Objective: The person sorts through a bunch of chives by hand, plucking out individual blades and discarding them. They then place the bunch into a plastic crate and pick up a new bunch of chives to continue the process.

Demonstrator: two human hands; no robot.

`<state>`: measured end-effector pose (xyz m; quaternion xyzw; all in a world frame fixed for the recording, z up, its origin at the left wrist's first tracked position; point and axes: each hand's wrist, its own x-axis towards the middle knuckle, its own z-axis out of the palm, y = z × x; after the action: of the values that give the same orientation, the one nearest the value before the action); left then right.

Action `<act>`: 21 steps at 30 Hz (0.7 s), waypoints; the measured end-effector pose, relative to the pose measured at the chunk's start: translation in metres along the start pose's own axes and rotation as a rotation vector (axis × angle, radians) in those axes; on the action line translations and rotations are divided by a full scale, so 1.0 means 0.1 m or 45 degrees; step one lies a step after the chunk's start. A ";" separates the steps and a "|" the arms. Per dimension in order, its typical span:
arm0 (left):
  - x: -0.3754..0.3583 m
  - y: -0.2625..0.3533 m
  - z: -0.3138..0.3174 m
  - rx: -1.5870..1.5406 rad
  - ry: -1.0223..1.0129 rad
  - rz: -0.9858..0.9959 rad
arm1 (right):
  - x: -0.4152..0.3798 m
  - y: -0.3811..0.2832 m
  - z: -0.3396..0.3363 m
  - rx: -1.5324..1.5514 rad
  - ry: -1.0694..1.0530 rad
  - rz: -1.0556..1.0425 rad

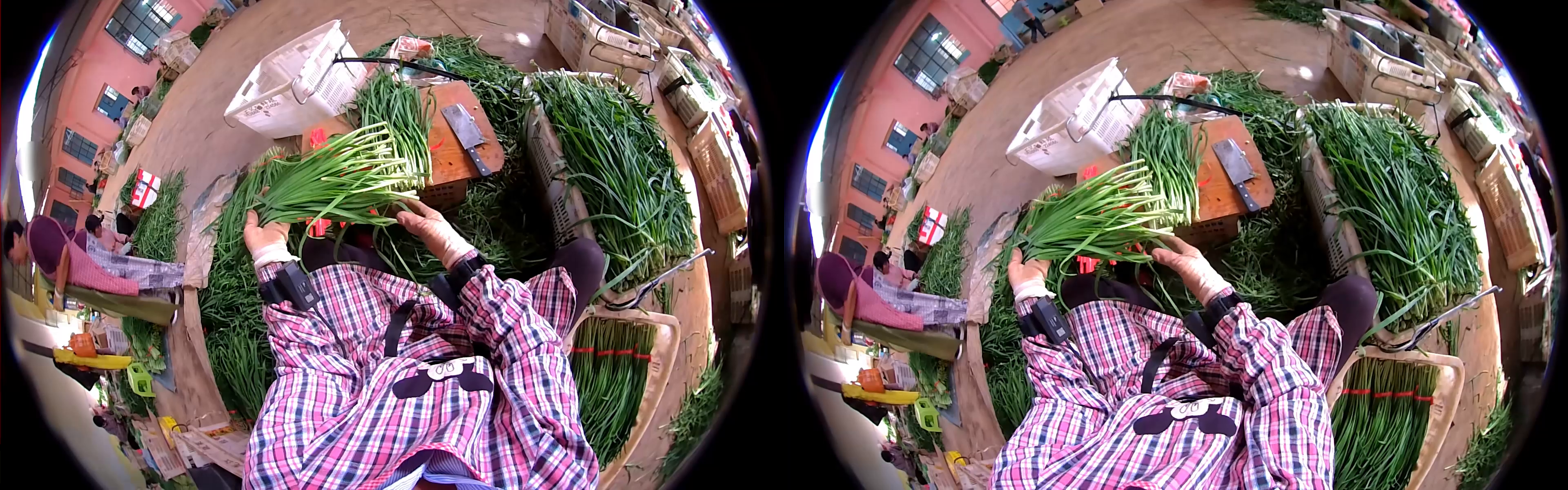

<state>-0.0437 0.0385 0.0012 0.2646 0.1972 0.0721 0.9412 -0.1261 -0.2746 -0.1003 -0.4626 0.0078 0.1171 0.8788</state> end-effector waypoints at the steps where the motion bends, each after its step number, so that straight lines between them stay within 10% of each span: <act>1: 0.01 -0.01 -0.01 -0.030 -0.010 -0.032 | 0.00 -0.02 0.05 -0.014 -0.029 -0.002; 10: 0.29 0.12 -0.22 0.022 -0.674 -0.236 | -0.33 -0.31 0.05 0.135 -0.358 0.160; 12: 0.04 0.03 0.09 0.204 -0.330 0.037 | -0.49 -0.40 -0.11 -0.271 -0.491 0.075; 17: 0.13 0.15 0.06 0.091 -0.390 -0.037 | -0.84 -0.60 -0.63 -0.749 -0.463 0.304; 20: 0.09 0.23 0.05 0.051 -0.554 -0.144 | -0.98 -0.79 -0.57 -1.980 -0.225 0.617; 21: 0.09 0.22 0.07 0.049 -0.459 -0.099 | -1.03 -0.77 -0.61 -2.417 -0.316 0.258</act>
<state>-0.0331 0.0559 0.0155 0.2834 0.0365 -0.0167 0.9582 -0.2043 -0.3867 -0.0597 -0.9624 -0.1434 0.1981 0.1184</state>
